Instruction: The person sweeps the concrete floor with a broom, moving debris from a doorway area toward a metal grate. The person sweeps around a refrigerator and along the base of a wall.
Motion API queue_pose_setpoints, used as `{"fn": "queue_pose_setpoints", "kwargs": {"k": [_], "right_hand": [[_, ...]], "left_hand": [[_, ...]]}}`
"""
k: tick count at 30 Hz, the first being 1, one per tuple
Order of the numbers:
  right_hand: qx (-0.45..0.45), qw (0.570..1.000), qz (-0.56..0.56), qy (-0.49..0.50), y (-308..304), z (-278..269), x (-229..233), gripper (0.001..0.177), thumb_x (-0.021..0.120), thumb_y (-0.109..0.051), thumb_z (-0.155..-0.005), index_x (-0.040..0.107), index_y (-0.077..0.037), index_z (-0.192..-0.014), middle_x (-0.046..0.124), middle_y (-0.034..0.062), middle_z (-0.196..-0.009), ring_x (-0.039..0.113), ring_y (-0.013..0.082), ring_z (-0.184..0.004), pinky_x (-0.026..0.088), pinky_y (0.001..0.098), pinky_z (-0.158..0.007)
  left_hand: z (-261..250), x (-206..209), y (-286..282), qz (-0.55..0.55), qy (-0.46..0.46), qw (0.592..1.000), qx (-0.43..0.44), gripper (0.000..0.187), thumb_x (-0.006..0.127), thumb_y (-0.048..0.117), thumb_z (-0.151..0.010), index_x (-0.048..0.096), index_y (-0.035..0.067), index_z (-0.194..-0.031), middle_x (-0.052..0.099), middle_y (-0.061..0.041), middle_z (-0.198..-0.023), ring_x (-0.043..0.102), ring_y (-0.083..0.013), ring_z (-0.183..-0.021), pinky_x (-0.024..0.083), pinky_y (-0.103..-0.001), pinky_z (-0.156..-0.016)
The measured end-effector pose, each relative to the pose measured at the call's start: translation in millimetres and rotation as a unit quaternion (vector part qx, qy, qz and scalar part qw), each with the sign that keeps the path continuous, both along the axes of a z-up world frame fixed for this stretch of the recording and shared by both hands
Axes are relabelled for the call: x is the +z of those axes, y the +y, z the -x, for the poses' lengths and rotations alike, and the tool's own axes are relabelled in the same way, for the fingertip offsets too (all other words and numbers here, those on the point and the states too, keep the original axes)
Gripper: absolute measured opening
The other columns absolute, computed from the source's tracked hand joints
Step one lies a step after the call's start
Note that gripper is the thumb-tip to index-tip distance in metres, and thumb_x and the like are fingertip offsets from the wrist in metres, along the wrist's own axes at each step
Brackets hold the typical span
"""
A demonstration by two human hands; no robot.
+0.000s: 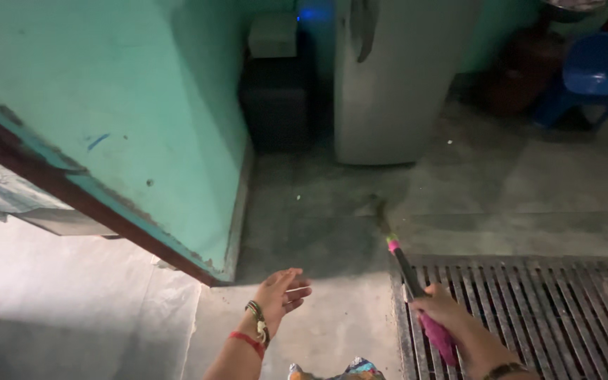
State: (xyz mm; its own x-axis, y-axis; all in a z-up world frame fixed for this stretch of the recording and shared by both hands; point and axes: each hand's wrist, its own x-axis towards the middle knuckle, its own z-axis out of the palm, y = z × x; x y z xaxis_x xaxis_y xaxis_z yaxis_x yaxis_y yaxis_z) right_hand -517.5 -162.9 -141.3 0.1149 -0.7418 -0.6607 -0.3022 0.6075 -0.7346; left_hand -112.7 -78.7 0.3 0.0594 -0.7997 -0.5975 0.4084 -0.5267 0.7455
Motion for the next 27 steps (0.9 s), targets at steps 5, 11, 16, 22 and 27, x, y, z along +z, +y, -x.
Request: {"fn": "queue_pose_setpoints", "kwargs": {"k": [5,11,16,22,27], "right_hand": [[0.054,0.996,-0.073,0.004,8,34,43,0.041,0.076,-0.012,-0.085,0.055,-0.001,-0.118,0.069,0.0154,-0.073,0.065,0.0228,-0.056,0.052,0.0372,-0.044],[0.053,0.988,-0.129,0.067,15,64,55,0.042,0.072,-0.010,-0.088,0.053,-0.002,-0.124,0.068,0.0135,-0.073,0.064,0.0196,-0.056,0.052,0.0308,-0.046],[-0.008,0.993,-0.031,0.113,7,99,8,0.044,0.077,-0.005,-0.081,0.057,0.008,-0.119,0.065,0.0162,-0.070,0.065,0.0217,-0.052,0.052,0.0353,-0.045],[0.027,0.986,-0.052,0.155,21,133,44,0.064,0.076,-0.009,-0.083,0.042,-0.003,-0.137,0.065,0.0188,-0.070,0.062,0.0263,-0.052,0.049,0.0419,-0.046],[0.100,0.980,-0.118,0.129,46,163,88,0.054,0.072,-0.015,-0.087,0.048,-0.009,-0.136,0.068,0.0122,-0.075,0.066,0.0210,-0.057,0.052,0.0363,-0.049]], "left_hand": [[47,-6,-20,0.004,0.010,0.999,-0.035,0.037,0.057,0.032,-0.100,0.061,0.007,-0.127,0.074,-0.011,-0.110,0.072,-0.0210,-0.098,0.055,-0.034,-0.084],[82,-6,-27,0.011,0.001,0.998,-0.062,0.037,0.053,0.033,-0.102,0.060,0.008,-0.128,0.073,-0.010,-0.111,0.072,-0.0193,-0.098,0.055,-0.033,-0.085],[99,-7,-16,0.007,-0.003,0.998,-0.063,0.037,0.052,0.032,-0.101,0.060,0.008,-0.128,0.073,-0.011,-0.112,0.073,-0.0191,-0.098,0.055,-0.033,-0.085],[125,-12,-24,-0.023,-0.008,0.997,-0.072,0.035,0.053,0.032,-0.102,0.061,0.008,-0.126,0.073,-0.010,-0.111,0.073,-0.0203,-0.098,0.057,-0.033,-0.085],[153,-16,-32,0.003,0.028,0.995,-0.091,0.036,0.054,0.034,-0.101,0.061,0.008,-0.126,0.072,-0.010,-0.109,0.072,-0.0201,-0.097,0.055,-0.033,-0.083]]}}
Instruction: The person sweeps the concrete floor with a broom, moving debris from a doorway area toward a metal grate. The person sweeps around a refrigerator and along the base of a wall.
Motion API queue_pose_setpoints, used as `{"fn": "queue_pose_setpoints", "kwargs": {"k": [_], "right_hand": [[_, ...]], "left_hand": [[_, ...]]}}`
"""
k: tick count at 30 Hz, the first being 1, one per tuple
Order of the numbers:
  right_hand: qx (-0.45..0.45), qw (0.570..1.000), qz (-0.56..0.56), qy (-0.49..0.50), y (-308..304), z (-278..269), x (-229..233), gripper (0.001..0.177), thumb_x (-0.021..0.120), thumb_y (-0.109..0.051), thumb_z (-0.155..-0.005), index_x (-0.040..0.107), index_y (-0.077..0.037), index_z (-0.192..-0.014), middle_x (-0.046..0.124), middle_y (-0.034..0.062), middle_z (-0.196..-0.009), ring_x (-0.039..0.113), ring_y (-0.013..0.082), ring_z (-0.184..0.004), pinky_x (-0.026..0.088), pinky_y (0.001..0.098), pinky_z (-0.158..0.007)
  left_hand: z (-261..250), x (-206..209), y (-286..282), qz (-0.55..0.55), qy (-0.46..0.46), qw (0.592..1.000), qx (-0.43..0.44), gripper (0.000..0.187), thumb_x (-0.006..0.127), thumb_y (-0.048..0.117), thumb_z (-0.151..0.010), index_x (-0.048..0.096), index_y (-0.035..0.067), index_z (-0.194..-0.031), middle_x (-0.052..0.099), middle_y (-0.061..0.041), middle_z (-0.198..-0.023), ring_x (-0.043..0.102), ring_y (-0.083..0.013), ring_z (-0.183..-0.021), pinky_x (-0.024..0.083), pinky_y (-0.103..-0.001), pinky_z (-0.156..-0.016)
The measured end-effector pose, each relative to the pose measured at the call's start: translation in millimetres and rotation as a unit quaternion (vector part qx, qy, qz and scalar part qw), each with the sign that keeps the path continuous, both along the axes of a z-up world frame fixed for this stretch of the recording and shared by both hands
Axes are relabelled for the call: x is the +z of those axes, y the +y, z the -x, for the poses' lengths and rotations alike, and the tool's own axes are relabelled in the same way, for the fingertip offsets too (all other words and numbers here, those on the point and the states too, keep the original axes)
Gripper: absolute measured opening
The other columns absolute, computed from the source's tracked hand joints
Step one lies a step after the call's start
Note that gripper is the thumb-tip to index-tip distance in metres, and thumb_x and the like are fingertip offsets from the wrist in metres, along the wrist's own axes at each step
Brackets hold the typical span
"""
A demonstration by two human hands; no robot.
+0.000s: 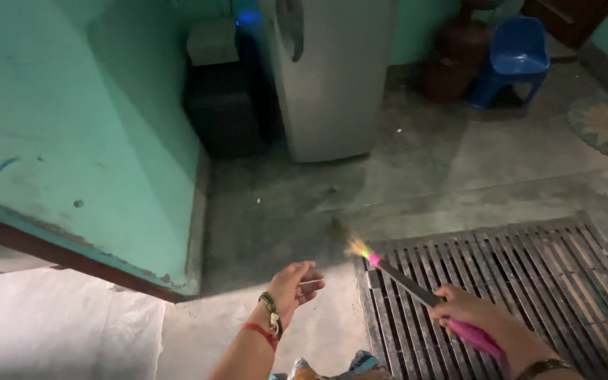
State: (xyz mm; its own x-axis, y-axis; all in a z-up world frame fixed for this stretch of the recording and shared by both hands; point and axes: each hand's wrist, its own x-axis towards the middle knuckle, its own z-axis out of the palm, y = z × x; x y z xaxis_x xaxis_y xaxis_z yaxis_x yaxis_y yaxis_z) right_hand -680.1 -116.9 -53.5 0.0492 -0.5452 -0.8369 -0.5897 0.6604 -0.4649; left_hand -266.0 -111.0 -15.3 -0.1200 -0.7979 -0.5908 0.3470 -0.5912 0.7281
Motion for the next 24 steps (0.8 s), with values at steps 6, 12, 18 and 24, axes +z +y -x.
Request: {"fn": "queue_pose_setpoints", "kwargs": {"k": [6,12,18,24], "right_hand": [[0.022,0.998,0.007,0.057,3,39,-35,0.048,0.076,-0.010,-0.085,0.052,-0.004,-0.126,0.072,0.0106,-0.078,0.070,0.0193,-0.060,0.055,0.0331,-0.050],[-0.018,0.993,0.116,0.011,-5,-14,-49,0.052,0.080,-0.011,-0.080,0.050,0.001,-0.121,0.067,0.0168,-0.070,0.067,0.0262,-0.054,0.052,0.0401,-0.047],[-0.045,0.986,0.085,-0.138,-13,-56,-19,0.056,0.079,-0.010,-0.077,0.054,0.004,-0.125,0.069,0.0141,-0.074,0.067,0.0223,-0.055,0.053,0.0392,-0.046],[0.069,0.985,0.071,-0.141,-22,-125,-6,0.053,0.078,-0.010,-0.079,0.055,-0.001,-0.125,0.072,0.0139,-0.078,0.069,0.0198,-0.059,0.055,0.0345,-0.051]], "left_hand": [[17,-1,-1,0.010,-0.010,1.000,-0.009,0.039,0.054,0.036,-0.100,0.061,0.008,-0.126,0.074,-0.010,-0.110,0.072,-0.0198,-0.096,0.055,-0.034,-0.084],[26,-7,1,0.009,-0.009,1.000,-0.012,0.037,0.055,0.034,-0.101,0.060,0.008,-0.126,0.073,-0.011,-0.111,0.072,-0.0202,-0.097,0.056,-0.036,-0.086],[22,0,11,0.020,-0.014,1.000,0.005,0.037,0.053,0.034,-0.100,0.061,0.010,-0.126,0.073,-0.011,-0.111,0.073,-0.0195,-0.097,0.056,-0.035,-0.085],[-8,4,18,0.023,-0.001,0.999,0.041,0.035,0.057,0.033,-0.099,0.061,0.010,-0.124,0.074,-0.009,-0.110,0.073,-0.0202,-0.097,0.056,-0.035,-0.087]]}}
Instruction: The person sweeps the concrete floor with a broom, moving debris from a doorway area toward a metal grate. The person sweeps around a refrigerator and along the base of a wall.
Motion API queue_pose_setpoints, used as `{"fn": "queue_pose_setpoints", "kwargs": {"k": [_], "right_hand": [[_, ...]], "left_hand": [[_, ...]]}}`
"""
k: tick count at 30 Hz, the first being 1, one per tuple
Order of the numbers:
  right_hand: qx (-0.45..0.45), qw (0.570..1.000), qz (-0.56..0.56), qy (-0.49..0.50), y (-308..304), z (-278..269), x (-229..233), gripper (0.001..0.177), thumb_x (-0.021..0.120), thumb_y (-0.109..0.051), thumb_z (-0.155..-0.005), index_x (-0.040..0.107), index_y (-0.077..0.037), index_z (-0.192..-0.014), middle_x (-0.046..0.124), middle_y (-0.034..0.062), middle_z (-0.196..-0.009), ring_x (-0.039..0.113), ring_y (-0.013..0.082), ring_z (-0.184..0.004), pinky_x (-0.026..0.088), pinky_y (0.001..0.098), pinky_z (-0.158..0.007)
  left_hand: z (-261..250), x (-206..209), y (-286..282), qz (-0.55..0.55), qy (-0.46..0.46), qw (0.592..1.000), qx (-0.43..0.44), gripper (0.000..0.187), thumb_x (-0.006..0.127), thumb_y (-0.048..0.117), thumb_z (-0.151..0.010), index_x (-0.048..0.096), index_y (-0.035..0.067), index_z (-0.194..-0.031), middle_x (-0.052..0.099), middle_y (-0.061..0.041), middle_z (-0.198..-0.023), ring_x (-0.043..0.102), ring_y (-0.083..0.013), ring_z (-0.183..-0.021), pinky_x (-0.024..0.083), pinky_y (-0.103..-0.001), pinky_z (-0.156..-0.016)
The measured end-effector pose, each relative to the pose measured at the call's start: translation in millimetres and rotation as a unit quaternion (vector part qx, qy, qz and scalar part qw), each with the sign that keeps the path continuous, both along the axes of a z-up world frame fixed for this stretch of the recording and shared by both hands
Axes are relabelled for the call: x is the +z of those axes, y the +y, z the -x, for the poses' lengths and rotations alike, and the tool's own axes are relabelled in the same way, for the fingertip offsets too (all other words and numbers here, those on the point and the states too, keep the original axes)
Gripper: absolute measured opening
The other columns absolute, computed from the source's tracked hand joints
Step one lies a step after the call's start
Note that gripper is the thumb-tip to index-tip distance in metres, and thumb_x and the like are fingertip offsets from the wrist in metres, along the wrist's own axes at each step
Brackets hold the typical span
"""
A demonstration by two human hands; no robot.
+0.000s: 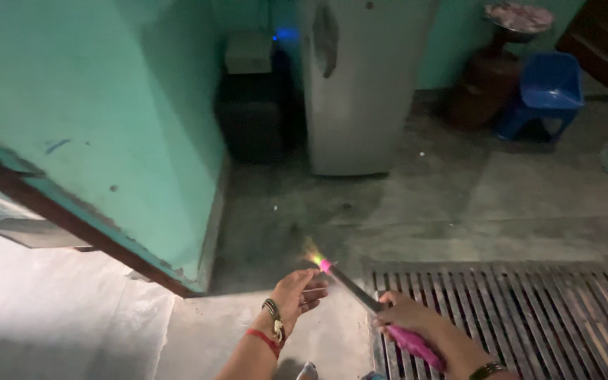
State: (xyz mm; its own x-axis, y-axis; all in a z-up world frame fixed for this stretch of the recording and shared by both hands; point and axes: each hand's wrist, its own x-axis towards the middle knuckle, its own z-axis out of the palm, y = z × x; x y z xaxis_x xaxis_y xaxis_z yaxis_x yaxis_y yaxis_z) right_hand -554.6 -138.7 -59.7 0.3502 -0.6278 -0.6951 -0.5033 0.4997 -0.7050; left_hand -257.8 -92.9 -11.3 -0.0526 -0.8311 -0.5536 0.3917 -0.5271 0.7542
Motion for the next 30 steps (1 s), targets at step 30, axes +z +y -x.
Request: {"fn": "queue_pose_setpoints", "kwargs": {"k": [30], "right_hand": [[-0.002,0.995,-0.077,0.057,-80,-356,43,0.033,0.066,-0.010,-0.089,0.051,0.001,-0.116,0.066,0.0185,-0.075,0.052,0.0211,-0.048,0.041,0.0335,-0.038]], "left_hand": [[-383,6,-74,-0.004,-0.002,0.999,0.052,0.030,0.058,0.030,-0.098,0.065,0.011,-0.120,0.077,-0.010,-0.106,0.073,-0.0213,-0.095,0.055,-0.037,-0.086]]}}
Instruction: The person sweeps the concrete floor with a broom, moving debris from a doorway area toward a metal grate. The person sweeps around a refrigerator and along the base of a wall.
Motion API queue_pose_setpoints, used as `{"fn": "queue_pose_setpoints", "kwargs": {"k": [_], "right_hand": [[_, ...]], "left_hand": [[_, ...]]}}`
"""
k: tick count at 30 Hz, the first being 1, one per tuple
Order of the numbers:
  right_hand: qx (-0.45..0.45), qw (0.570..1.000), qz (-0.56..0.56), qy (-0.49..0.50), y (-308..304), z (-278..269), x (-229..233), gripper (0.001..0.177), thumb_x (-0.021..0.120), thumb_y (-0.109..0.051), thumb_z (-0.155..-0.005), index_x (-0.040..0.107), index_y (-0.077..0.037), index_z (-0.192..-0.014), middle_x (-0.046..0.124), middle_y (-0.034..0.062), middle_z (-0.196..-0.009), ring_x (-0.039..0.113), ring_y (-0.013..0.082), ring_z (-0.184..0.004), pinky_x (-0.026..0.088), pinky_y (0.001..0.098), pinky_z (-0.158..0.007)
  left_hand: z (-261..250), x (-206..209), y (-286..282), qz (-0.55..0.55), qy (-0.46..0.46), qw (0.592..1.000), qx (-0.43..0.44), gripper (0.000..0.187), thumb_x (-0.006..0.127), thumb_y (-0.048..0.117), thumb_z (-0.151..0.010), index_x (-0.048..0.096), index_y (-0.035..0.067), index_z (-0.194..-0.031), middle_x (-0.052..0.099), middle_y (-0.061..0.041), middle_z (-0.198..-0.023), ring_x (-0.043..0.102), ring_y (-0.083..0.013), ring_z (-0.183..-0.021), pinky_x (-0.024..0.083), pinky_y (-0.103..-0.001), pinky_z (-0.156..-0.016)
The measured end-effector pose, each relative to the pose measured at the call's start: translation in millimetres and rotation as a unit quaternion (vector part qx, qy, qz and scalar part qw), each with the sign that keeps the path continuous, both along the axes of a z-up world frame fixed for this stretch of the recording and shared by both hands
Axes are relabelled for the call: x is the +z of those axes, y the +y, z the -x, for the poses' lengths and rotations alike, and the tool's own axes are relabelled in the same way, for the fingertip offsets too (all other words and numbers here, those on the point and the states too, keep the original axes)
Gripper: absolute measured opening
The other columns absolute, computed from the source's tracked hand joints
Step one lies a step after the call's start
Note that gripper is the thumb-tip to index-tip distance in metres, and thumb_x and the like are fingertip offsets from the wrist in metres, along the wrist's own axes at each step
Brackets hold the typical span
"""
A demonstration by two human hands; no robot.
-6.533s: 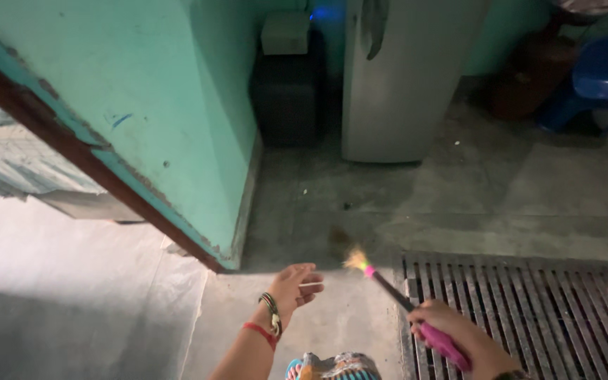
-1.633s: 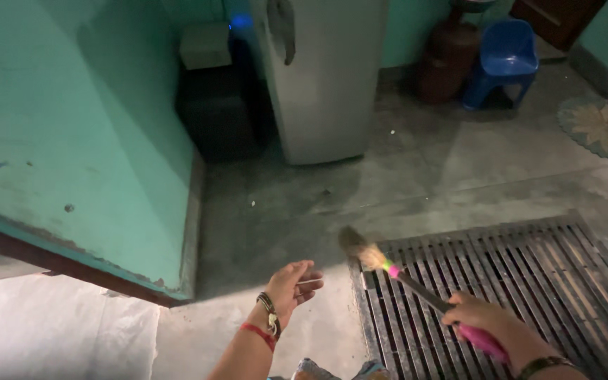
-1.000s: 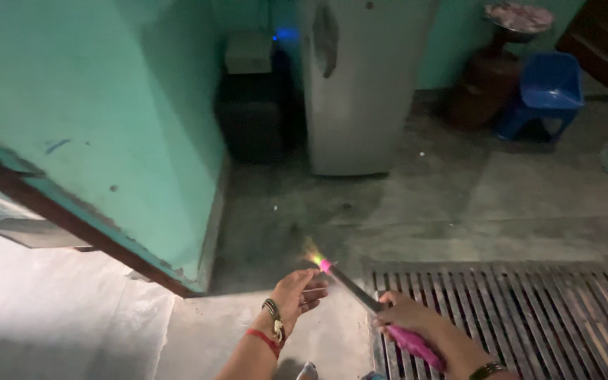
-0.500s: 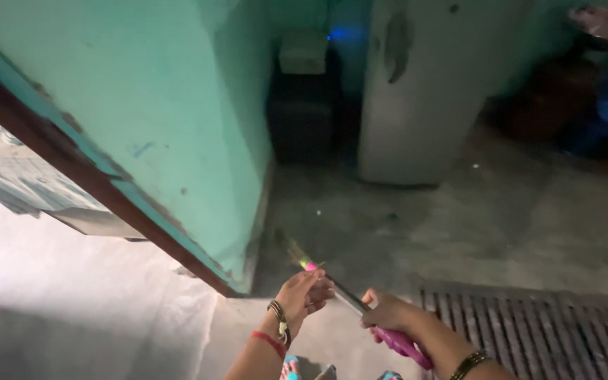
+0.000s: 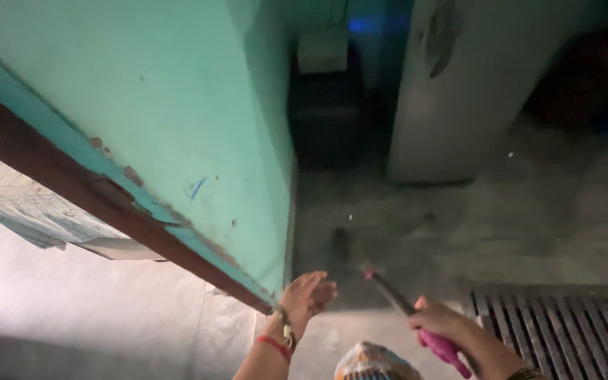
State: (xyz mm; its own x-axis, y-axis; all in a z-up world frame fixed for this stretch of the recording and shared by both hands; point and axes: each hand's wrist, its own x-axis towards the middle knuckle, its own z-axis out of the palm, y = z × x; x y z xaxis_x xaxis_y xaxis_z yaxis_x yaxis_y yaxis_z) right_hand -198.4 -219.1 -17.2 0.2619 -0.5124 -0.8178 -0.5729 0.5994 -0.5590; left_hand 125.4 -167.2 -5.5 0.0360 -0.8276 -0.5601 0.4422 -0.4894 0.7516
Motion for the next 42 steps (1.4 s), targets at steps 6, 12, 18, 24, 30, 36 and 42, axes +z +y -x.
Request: {"fn": "queue_pose_setpoints", "kwargs": {"k": [6,12,18,24,30,36,42], "right_hand": [[-0.014,0.999,0.024,0.029,-3,-25,7,0.055,0.073,-0.006,-0.087,0.044,-0.006,-0.134,0.069,0.0187,-0.081,0.066,0.0232,-0.057,0.051,0.0344,-0.046],[0.044,0.996,-0.011,-0.073,-19,-74,-18,0.076,0.072,0.000,-0.080,0.041,-0.008,-0.148,0.070,0.0201,-0.080,0.067,0.0236,-0.057,0.055,0.0356,-0.050],[-0.025,1.000,-0.016,-0.002,-40,-80,-66,0.082,0.071,-0.001,-0.082,0.031,-0.009,-0.153,0.069,0.0192,-0.077,0.064,0.0246,-0.057,0.053,0.0373,-0.050],[-0.153,0.986,-0.019,-0.058,-52,-32,-101,0.073,0.072,0.001,-0.077,0.044,0.024,-0.141,0.068,0.0198,-0.072,0.063,0.0232,-0.050,0.053,0.0352,-0.042],[-0.195,0.978,0.049,-0.061,-21,-36,-54,0.084,0.069,0.004,-0.078,0.025,-0.001,-0.149,0.062,0.0219,-0.071,0.058,0.0282,-0.052,0.048,0.0418,-0.045],[-0.106,0.993,-0.021,-0.057,-11,-39,12,0.069,0.070,-0.004,-0.081,0.042,-0.001,-0.144,0.067,0.0155,-0.078,0.065,0.0213,-0.062,0.054,0.0337,-0.051],[-0.104,0.993,-0.048,-0.002,-9,0,8,0.048,0.072,-0.007,-0.083,0.054,0.006,-0.126,0.067,0.0135,-0.081,0.064,0.0198,-0.063,0.051,0.0274,-0.051]], "left_hand": [[-4,-18,-20,0.001,0.055,0.998,-0.020,0.030,0.060,0.031,-0.098,0.064,0.011,-0.119,0.076,-0.009,-0.106,0.073,-0.0220,-0.095,0.056,-0.038,-0.086],[-15,-12,-21,-0.011,0.036,0.999,-0.024,0.032,0.059,0.033,-0.098,0.064,0.012,-0.122,0.077,-0.007,-0.109,0.074,-0.0198,-0.098,0.054,-0.036,-0.088],[-47,1,-12,-0.026,0.009,0.999,0.020,0.034,0.058,0.033,-0.098,0.063,0.012,-0.124,0.077,-0.009,-0.110,0.074,-0.0209,-0.098,0.055,-0.036,-0.088],[-42,3,-19,-0.035,0.007,0.999,0.009,0.036,0.058,0.035,-0.099,0.063,0.011,-0.125,0.076,-0.009,-0.110,0.073,-0.0201,-0.099,0.055,-0.037,-0.089],[-16,0,-40,-0.017,0.029,0.999,-0.024,0.035,0.058,0.033,-0.099,0.062,0.010,-0.125,0.076,-0.008,-0.109,0.073,-0.0200,-0.097,0.054,-0.037,-0.087],[-3,-2,-55,-0.011,0.033,0.998,-0.051,0.035,0.056,0.033,-0.100,0.062,0.010,-0.125,0.077,-0.009,-0.108,0.073,-0.0193,-0.095,0.055,-0.035,-0.085],[-2,-7,-61,0.007,0.039,0.997,-0.067,0.035,0.055,0.033,-0.101,0.060,0.009,-0.125,0.076,-0.009,-0.106,0.073,-0.0188,-0.092,0.055,-0.035,-0.082]]}}
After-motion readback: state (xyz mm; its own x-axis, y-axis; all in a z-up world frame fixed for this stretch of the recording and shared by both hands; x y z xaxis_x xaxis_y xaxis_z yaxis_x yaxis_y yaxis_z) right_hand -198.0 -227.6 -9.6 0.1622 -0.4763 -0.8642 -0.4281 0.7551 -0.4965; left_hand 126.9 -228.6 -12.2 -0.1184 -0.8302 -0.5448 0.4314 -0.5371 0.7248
